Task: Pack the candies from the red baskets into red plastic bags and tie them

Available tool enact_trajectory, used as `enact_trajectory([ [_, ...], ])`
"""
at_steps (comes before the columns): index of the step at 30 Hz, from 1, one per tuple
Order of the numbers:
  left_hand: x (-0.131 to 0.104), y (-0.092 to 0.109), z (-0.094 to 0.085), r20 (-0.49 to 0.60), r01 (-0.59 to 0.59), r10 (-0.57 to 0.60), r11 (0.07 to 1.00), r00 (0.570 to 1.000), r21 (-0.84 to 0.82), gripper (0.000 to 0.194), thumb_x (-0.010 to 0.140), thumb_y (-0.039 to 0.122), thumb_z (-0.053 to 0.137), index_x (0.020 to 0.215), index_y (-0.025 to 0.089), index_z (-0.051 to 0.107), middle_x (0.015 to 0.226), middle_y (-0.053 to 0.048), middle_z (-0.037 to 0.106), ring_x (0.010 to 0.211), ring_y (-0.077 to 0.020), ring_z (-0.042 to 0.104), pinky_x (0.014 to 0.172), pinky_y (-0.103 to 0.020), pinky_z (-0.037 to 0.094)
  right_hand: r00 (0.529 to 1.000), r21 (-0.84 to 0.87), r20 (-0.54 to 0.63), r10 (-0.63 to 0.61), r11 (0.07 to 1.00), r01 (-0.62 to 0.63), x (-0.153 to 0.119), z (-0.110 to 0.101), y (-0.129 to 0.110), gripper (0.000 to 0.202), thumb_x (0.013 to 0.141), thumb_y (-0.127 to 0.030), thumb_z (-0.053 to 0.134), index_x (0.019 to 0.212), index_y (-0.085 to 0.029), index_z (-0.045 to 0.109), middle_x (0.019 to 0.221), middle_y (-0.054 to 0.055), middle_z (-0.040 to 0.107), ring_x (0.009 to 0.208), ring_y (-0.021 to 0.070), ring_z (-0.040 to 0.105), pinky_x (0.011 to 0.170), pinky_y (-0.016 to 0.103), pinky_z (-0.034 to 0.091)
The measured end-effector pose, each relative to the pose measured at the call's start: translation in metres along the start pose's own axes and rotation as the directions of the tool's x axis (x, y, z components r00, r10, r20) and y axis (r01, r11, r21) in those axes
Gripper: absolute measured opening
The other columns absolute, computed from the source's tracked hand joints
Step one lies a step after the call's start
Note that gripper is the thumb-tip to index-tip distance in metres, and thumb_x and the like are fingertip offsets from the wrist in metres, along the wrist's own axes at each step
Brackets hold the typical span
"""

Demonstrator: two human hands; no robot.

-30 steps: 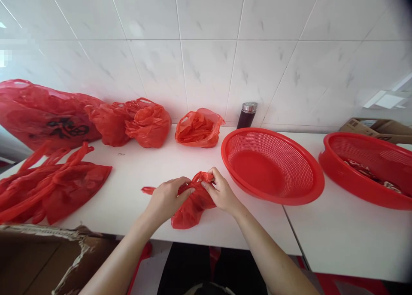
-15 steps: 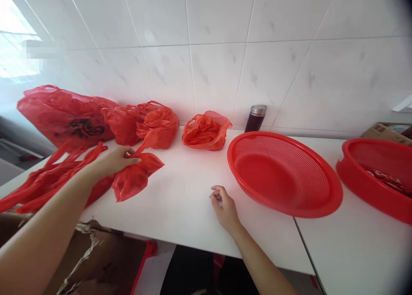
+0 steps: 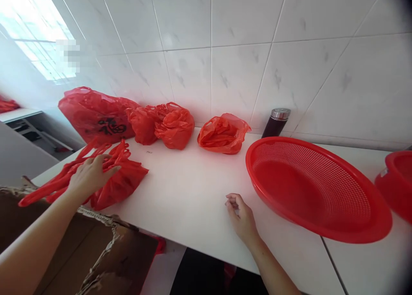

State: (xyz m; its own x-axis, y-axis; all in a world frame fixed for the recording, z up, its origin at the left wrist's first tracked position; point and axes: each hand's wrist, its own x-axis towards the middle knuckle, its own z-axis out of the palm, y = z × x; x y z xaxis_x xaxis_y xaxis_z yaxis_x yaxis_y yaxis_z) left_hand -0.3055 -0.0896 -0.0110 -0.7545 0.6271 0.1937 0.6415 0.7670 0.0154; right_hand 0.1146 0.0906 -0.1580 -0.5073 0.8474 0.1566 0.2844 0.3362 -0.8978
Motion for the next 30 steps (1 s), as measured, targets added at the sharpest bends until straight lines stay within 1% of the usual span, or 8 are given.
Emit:
enact_trajectory([
  [3, -0.015, 0.009, 0.001, -0.045, -0.005, 0.008, 0.998, 0.999, 0.059, 0.072, 0.08, 0.068, 0.037, 0.137, 0.023, 0.041, 0.137, -0.02, 0.043, 0.122, -0.0429, 0.044, 0.091, -0.054, 0.04, 1.0, -0.013, 0.004, -0.004, 1.0, 0.004, 0.0, 0.0, 0.0, 0.022, 0.091, -0.039, 0.043, 0.103, -0.022, 0.054, 0.093, 0.005, 0.064, 0.084, 0.0175, 0.06, 0.077, 0.031, 0.05],
  [6, -0.027, 0.008, 0.016, 0.065, -0.033, 0.025, 0.992, 0.998, 0.124, 0.08, 0.078, 0.066, 0.045, 0.146, 0.027, 0.029, 0.148, -0.021, 0.029, 0.124, -0.0492, 0.037, 0.087, -0.059, 0.04, 1.0, -0.021, 0.006, -0.012, 1.0, 0.012, 0.0, 0.0, 0.001, 0.022, 0.091, -0.038, 0.043, 0.103, -0.022, 0.054, 0.094, 0.006, 0.064, 0.085, 0.0181, 0.061, 0.078, 0.032, 0.05],
  [11, -0.036, -0.003, 0.054, 0.253, -0.206, 0.143, 0.947, 0.957, 0.248, 0.078, 0.079, 0.059, 0.05, 0.148, 0.033, 0.025, 0.159, -0.015, 0.003, 0.136, -0.0522, 0.009, 0.087, -0.069, 0.034, 0.999, -0.025, 0.005, -0.039, 0.999, 0.039, 0.001, 0.001, 0.002, 0.022, 0.091, -0.037, 0.043, 0.101, -0.022, 0.054, 0.095, 0.007, 0.065, 0.085, 0.0193, 0.062, 0.078, 0.034, 0.051],
  [16, -0.032, -0.006, 0.067, 0.221, -0.13, 0.095, 0.98, 0.971, 0.152, 0.079, 0.08, 0.062, 0.045, 0.15, 0.031, 0.022, 0.159, -0.015, 0.0, 0.124, -0.0551, 0.033, 0.085, -0.066, 0.039, 0.999, -0.06, 0.012, -0.029, 0.998, 0.03, 0.001, 0.001, 0.001, 0.021, 0.091, -0.037, 0.043, 0.099, -0.022, 0.056, 0.095, 0.006, 0.066, 0.086, 0.0195, 0.063, 0.078, 0.033, 0.052],
  [20, -0.03, -0.002, 0.067, 0.166, -0.112, 0.095, 0.989, 0.981, 0.098, 0.084, 0.079, 0.063, 0.046, 0.15, 0.023, 0.025, 0.158, -0.019, 0.003, 0.12, -0.0565, 0.036, 0.086, -0.065, 0.038, 1.0, -0.065, 0.015, -0.027, 0.998, 0.028, 0.001, 0.0, 0.001, 0.021, 0.091, -0.037, 0.043, 0.098, -0.022, 0.057, 0.095, 0.006, 0.066, 0.087, 0.0194, 0.063, 0.078, 0.033, 0.052],
  [23, -0.024, 0.001, 0.061, 0.209, -0.107, 0.097, 0.994, 0.973, 0.037, 0.086, 0.078, 0.062, 0.049, 0.149, 0.019, 0.026, 0.156, -0.022, 0.008, 0.126, -0.0551, 0.03, 0.092, -0.063, 0.034, 0.999, -0.066, 0.011, -0.037, 0.997, 0.038, 0.001, 0.001, 0.001, 0.022, 0.092, -0.038, 0.043, 0.096, -0.022, 0.057, 0.095, 0.006, 0.066, 0.086, 0.0191, 0.063, 0.078, 0.033, 0.052],
  [27, -0.001, -0.003, 0.041, 0.246, -0.079, 0.091, 0.995, 0.965, -0.059, 0.093, 0.075, 0.069, 0.047, 0.148, 0.016, 0.024, 0.146, -0.024, 0.035, 0.126, -0.0444, 0.041, 0.095, -0.049, 0.037, 0.999, -0.071, 0.012, -0.05, 0.996, 0.051, 0.001, 0.001, 0.002, 0.023, 0.092, -0.039, 0.042, 0.094, -0.022, 0.058, 0.094, 0.006, 0.067, 0.084, 0.0199, 0.063, 0.077, 0.034, 0.052],
  [30, 0.017, -0.012, 0.029, 0.255, -0.002, 0.031, 0.994, 0.966, -0.113, 0.083, 0.079, 0.071, 0.039, 0.133, 0.008, 0.044, 0.124, -0.024, 0.057, 0.111, -0.0406, 0.054, 0.089, -0.044, 0.04, 0.998, -0.07, 0.012, -0.062, 0.996, 0.063, 0.001, 0.001, 0.002, 0.023, 0.091, -0.039, 0.042, 0.094, -0.022, 0.058, 0.093, 0.006, 0.067, 0.085, 0.0204, 0.063, 0.077, 0.035, 0.052],
])
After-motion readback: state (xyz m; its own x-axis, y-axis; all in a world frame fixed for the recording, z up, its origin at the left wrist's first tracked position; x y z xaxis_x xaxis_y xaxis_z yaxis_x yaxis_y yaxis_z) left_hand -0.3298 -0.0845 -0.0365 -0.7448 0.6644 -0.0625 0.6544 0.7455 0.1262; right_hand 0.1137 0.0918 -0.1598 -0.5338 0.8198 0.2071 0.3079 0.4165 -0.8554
